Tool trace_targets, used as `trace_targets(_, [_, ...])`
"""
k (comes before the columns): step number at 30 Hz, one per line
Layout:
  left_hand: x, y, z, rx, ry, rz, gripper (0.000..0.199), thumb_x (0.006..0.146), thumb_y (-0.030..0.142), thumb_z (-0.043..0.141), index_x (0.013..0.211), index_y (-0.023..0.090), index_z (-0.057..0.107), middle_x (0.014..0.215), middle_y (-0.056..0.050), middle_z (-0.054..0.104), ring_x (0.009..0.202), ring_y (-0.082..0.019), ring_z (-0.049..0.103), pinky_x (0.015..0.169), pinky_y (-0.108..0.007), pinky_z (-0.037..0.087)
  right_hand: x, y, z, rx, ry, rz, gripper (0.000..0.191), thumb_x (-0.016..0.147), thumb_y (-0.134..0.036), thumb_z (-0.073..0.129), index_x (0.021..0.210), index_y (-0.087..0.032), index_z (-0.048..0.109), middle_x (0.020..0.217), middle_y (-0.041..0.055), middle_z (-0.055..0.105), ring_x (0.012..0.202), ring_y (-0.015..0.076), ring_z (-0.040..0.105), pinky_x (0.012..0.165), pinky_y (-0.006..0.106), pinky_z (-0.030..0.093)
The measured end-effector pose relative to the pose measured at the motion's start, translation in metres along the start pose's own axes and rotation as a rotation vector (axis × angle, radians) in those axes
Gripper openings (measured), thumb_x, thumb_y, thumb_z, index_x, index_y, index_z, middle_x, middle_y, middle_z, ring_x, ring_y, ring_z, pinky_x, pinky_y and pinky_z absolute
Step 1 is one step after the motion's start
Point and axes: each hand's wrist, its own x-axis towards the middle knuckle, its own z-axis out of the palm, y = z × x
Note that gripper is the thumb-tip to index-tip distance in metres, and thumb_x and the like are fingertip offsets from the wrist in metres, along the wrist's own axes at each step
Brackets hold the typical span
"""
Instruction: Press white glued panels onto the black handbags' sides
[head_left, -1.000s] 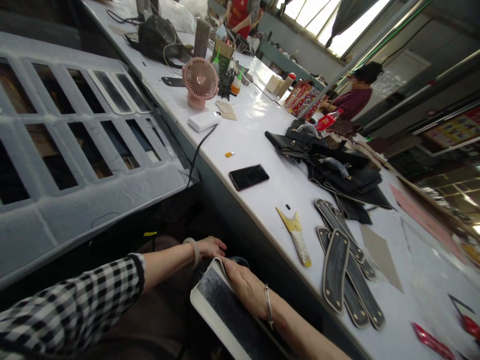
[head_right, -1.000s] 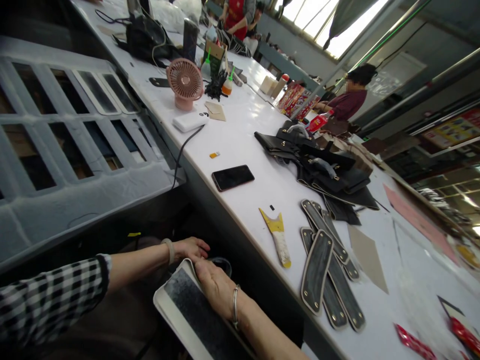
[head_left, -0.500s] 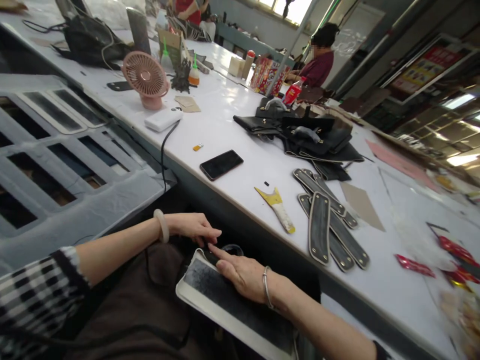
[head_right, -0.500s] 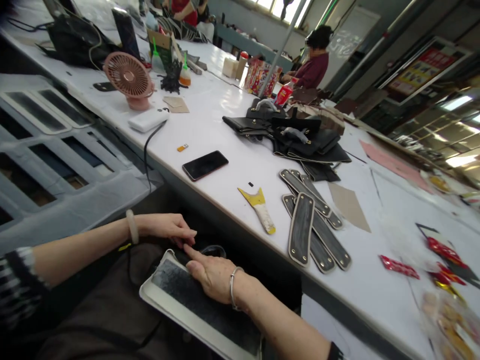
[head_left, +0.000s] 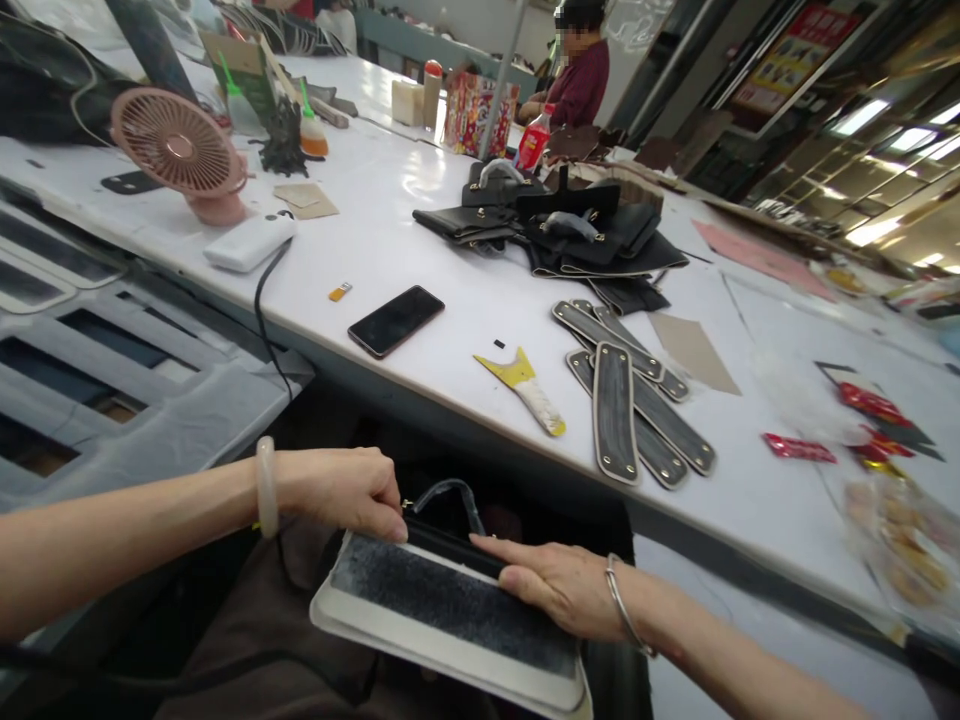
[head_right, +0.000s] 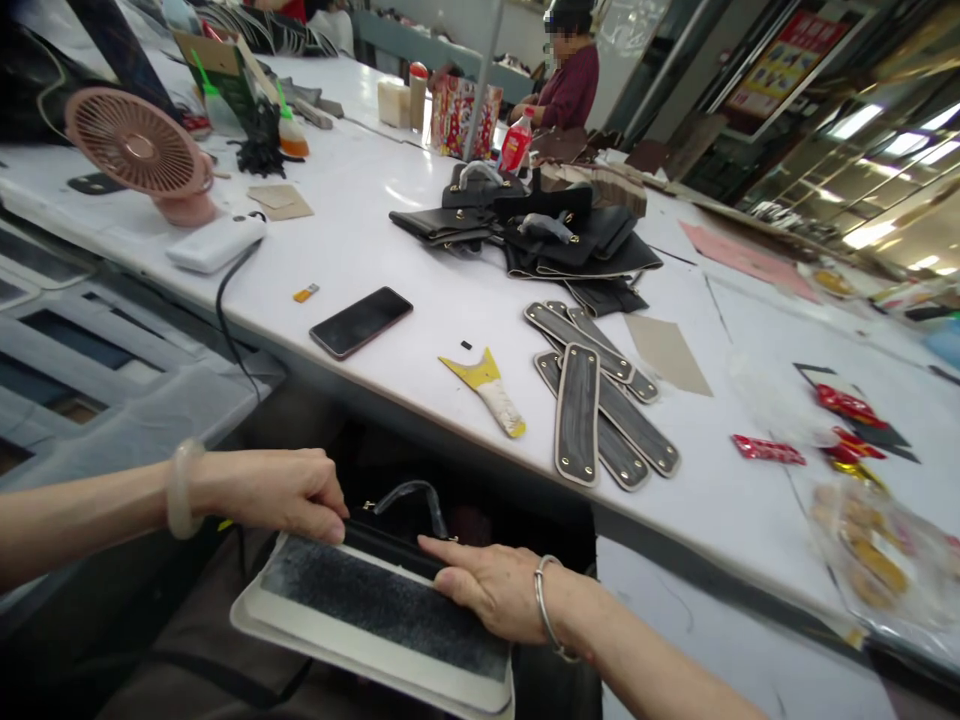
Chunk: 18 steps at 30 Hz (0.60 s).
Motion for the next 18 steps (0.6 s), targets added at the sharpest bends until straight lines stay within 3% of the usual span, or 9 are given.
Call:
trace_targets(6, [0.000, -0.001, 0.001, 0.034, 0.034, 0.026, 0.022, 0.077, 0.037, 0.064, 0.065, 0.024, 0.076, 0.049, 0.003, 0.060, 0.046, -0.013, 0.048, 0.050, -0.022, 0.033, 0.012, -0.005, 0.002, 0.078, 0.013, -0.075, 0.051, 0.095, -0.055, 0.035, 0.143, -0.037, 0.035, 0.128, 0.0077, 0.060, 0.108, 0.0313, 0.061, 0.090, 0.044, 0.046])
trace_targets(9, [0.002, -0.003, 0.002, -0.001, 0.052, 0.004, 0.020, 0.074, 0.037, 0.067, 0.087, 0.027, 0.078, 0.069, 0.001, 0.071, 0.061, -0.017, 0.061, 0.058, -0.021, 0.039, 0.017, -0.008, 0.005, 0.135, 0.022, -0.093, 0.051, 0.095, -0.055, 0.035, 0.143, -0.037, 0.035, 0.129, 0.0068, 0.059, 0.110, 0.0309, 0.060, 0.093, 0.047, 0.043])
trace_targets(11, [0.004, 0.000, 0.004, -0.028, 0.079, 0.055, 0.035, 0.072, 0.033, 0.070, 0.107, 0.030, 0.073, 0.093, 0.001, 0.074, 0.083, -0.021, 0.065, 0.071, -0.022, 0.044, 0.020, -0.006, 0.007, 0.212, 0.071, -0.132, 0.051, 0.093, -0.056, 0.042, 0.140, -0.036, 0.042, 0.130, 0.0054, 0.059, 0.114, 0.0314, 0.057, 0.097, 0.048, 0.041])
trace_targets(13, [0.003, 0.007, 0.010, 0.012, 0.142, 0.168, 0.041, 0.072, 0.026, 0.069, 0.113, 0.030, 0.069, 0.110, 0.001, 0.070, 0.100, -0.023, 0.062, 0.084, -0.023, 0.043, 0.020, -0.001, 0.009, 0.299, 0.134, -0.165, 0.051, 0.088, -0.059, 0.051, 0.133, -0.035, 0.051, 0.128, 0.0042, 0.060, 0.115, 0.0314, 0.057, 0.100, 0.048, 0.039])
trace_targets(15, [0.000, 0.018, 0.021, 0.095, 0.230, 0.274, 0.031, 0.076, 0.021, 0.063, 0.107, 0.027, 0.068, 0.118, 0.000, 0.065, 0.108, -0.021, 0.058, 0.092, -0.024, 0.039, 0.016, 0.007, 0.014, 0.389, 0.225, -0.178, 0.054, 0.083, -0.063, 0.056, 0.126, -0.031, 0.060, 0.125, 0.0043, 0.063, 0.114, 0.0298, 0.057, 0.101, 0.046, 0.038])
trace_targets(18, [-0.011, 0.037, 0.047, 0.200, 0.327, 0.369, 0.013, 0.086, 0.022, 0.055, 0.094, 0.024, 0.066, 0.120, 0.000, 0.062, 0.114, -0.019, 0.054, 0.103, -0.027, 0.031, 0.002, 0.023, 0.038, 0.595, 0.527, -0.165, 0.068, 0.086, -0.071, 0.043, 0.129, -0.021, 0.057, 0.127, 0.0090, 0.061, 0.118, 0.0270, 0.054, 0.102, 0.042, 0.038])
